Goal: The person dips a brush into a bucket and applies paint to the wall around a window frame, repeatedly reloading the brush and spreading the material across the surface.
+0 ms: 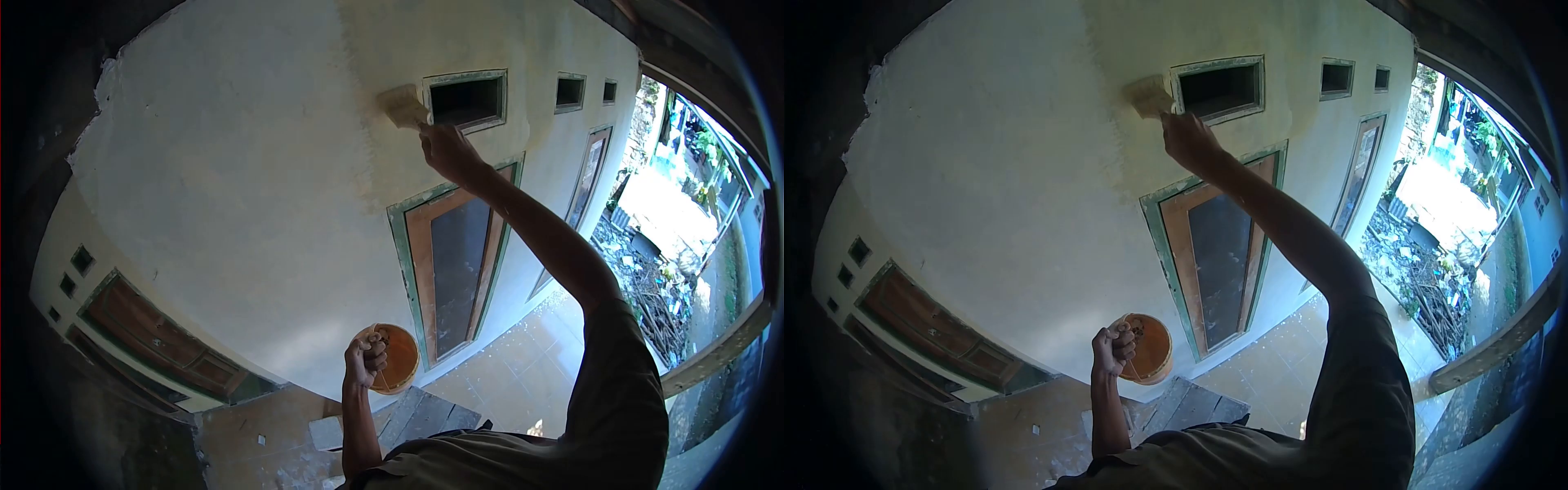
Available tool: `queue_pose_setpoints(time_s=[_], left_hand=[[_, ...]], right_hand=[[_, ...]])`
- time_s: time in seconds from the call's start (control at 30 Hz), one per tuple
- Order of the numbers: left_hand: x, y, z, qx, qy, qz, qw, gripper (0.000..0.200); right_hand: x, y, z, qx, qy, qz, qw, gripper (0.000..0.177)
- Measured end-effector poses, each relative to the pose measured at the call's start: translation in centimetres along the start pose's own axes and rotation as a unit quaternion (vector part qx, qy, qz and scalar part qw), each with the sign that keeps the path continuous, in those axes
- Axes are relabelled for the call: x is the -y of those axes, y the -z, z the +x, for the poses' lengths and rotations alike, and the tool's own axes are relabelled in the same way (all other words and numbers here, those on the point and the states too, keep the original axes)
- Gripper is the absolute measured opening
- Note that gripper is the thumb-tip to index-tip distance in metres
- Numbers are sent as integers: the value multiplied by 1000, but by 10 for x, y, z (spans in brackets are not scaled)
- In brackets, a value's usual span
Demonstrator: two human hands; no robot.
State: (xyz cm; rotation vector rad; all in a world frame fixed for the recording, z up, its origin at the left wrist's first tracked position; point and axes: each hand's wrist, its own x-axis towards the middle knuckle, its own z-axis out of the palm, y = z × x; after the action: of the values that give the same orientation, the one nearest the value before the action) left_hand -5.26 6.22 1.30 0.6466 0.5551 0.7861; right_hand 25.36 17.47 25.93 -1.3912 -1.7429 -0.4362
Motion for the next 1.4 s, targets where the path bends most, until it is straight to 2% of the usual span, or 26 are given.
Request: queue_pose_setpoints(time_s=[0.03,0.1,0.2,0.27,0.4,0.53,0.67,0.73,0.8,0.87,0.93,1.07,1.13,1.27,1.33,1.4], left_hand=[[0,0,0,-1,2,-1,1000,12],[3,-2,-3,-5,3,-3,1000,14],[2,-2,-4,7,11,-4,1000,14],[2,1,-5,13,9,0,1000,14],[5,-1,-6,16,9,5,1000,13],[4,-4,-7,8,6,11,1000,14],[5,-2,-6,7,15,4,1000,11],[4,-3,-5,4,17,3,1000,11],[3,-4,-3,8,16,7,1000,11],[1,-5,-2,10,15,10,1000,11],[1,-5,-2,10,11,11,1000,11],[2,-3,0,7,10,4,1000,10],[1,-3,1,8,11,5,1000,10],[0,-4,3,9,16,6,1000,10],[1,-1,4,11,14,4,1000,11],[0,-2,3,4,19,2,1000,11]], right_hand=[[2,-9,-18,10,-24,8,1000,15],[-16,-42,-64,96,-44,3,994,15],[-28,-58,-93,148,-29,1,989,16],[-26,-54,-99,286,-57,-38,956,18],[-19,-40,-80,297,-57,-55,951,16],[-17,-24,-21,253,-76,-84,961,17],[-39,-6,52,182,19,-90,979,19],[-10,41,84,169,-3,-121,978,17],[2,76,116,118,13,-114,986,17],[19,105,143,17,-4,-130,991,21],[16,120,173,-103,41,-125,986,24],[29,142,209,-142,73,-148,976,24],[34,142,220,-206,56,-99,972,25],[31,127,210,-196,13,-57,979,23],[5,93,202,-197,93,-111,970,26],[-8,59,176,-156,38,-76,984,27]])
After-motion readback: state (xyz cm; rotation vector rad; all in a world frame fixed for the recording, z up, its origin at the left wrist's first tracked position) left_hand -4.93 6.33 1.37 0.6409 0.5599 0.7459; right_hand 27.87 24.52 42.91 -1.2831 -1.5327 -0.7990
